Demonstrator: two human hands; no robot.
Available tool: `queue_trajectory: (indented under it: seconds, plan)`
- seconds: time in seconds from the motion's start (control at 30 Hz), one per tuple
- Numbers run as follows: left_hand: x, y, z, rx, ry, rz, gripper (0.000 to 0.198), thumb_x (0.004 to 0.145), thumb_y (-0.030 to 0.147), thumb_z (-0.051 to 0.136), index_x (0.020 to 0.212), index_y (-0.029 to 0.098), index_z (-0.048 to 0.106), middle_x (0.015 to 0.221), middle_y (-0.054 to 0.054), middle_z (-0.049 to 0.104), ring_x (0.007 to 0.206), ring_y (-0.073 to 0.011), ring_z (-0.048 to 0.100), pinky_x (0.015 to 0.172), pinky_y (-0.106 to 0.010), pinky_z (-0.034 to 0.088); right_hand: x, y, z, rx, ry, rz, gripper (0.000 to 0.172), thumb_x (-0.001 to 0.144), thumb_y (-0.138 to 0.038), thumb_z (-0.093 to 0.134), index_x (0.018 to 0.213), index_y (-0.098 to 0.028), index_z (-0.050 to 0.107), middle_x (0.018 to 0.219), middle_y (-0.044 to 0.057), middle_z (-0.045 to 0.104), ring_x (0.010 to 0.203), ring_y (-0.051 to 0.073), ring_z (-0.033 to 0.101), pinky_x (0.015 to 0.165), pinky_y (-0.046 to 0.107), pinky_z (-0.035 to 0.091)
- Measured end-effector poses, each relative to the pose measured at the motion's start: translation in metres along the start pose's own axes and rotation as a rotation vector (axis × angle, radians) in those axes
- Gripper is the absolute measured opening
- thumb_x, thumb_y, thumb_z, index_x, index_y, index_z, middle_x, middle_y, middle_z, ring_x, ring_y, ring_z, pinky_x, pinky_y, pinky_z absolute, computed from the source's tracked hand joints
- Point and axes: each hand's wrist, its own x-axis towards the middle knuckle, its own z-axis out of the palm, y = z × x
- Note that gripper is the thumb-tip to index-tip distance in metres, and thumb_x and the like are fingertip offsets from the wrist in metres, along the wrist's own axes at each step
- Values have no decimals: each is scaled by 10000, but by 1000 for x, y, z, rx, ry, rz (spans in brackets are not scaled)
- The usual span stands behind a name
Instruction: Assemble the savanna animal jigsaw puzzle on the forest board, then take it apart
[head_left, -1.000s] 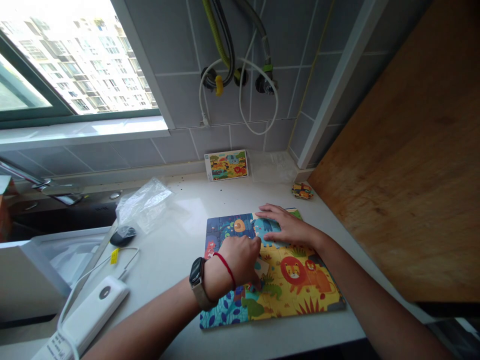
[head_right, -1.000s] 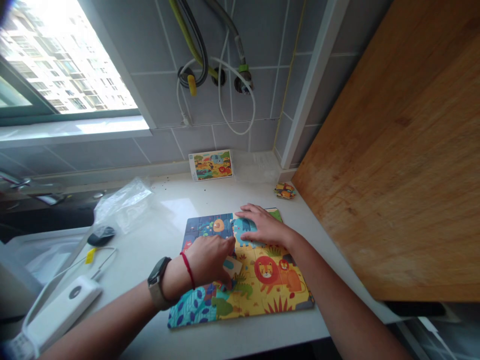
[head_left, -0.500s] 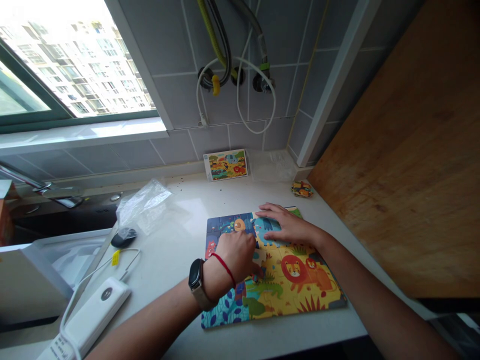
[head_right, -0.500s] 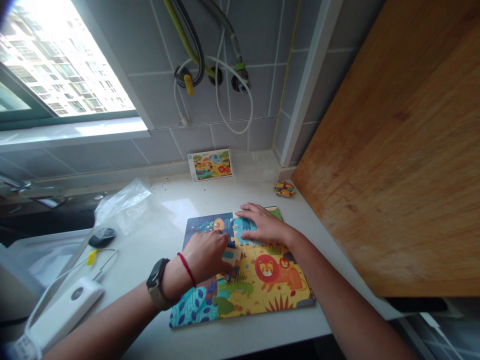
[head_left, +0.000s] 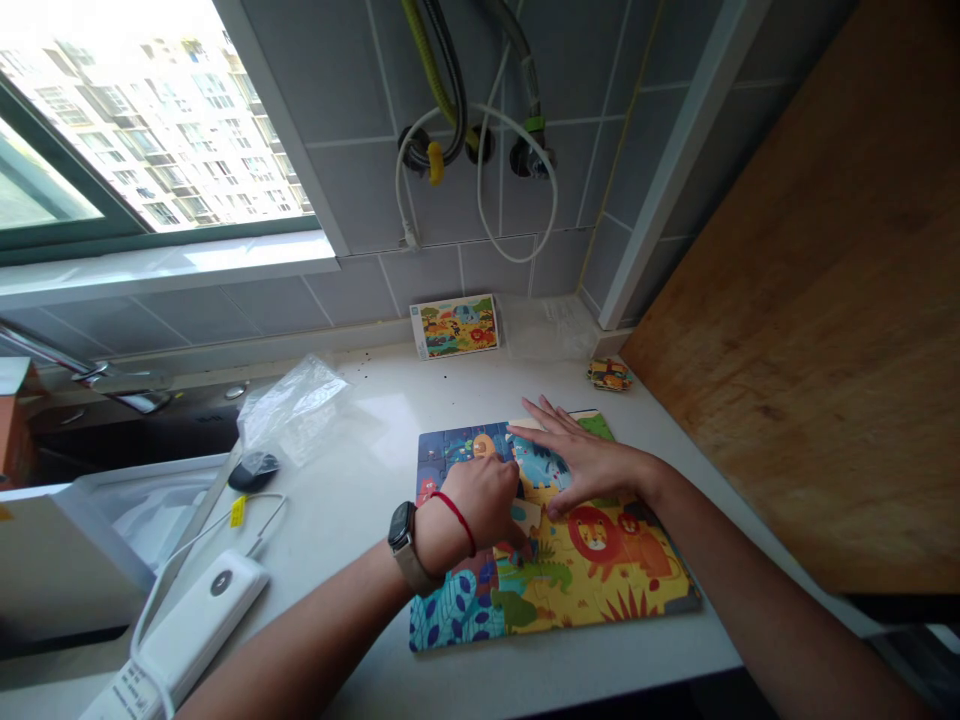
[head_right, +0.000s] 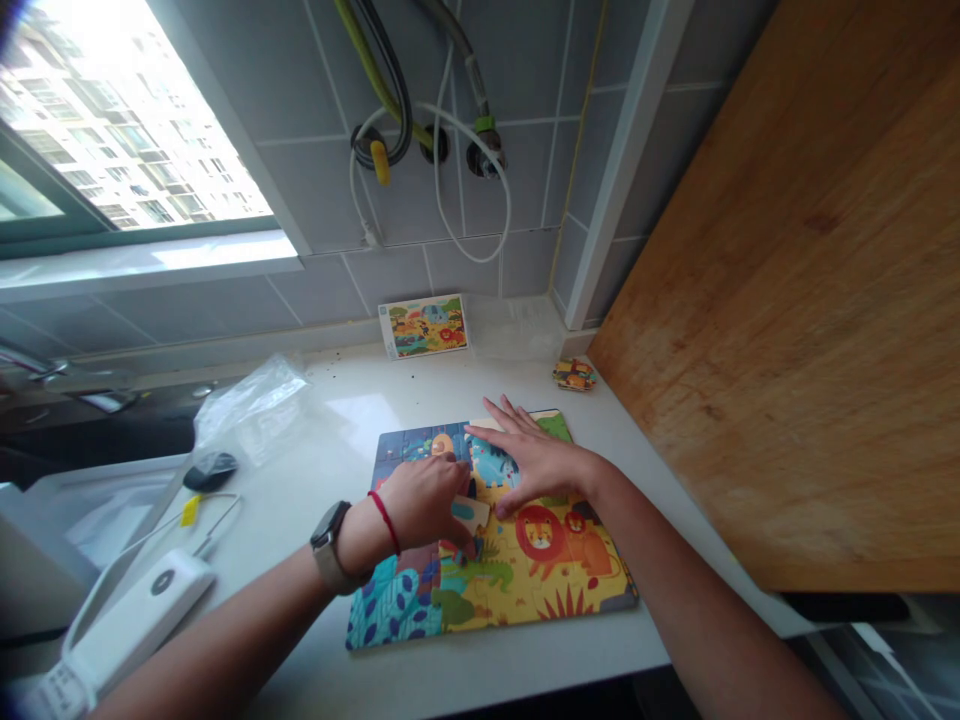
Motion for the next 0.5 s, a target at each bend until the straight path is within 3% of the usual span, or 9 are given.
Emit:
queue_trajectory:
  seconds: [0.2,0.5]
  plan:
    - [-5,10,1,11,9,-28,760,647,541,974,1208,143,650,1129,-160,750,1036,-361,735,830,-405,607,2,0,0,-48,-48,56,1294,593,-662,930,1669,-323,295,1787,83,-50,1603,444,-143,1290,640,9]
    - [1,0,0,-11,-32,53,707,634,627,941,1135,180,722,1162,-124,738,1054,-339,721,832,-368,576,1,0,1,-1,-31,35,1274,573,-643,945,1652,-323,349,1785,88,-27,1608,444,-118,1290,639,16]
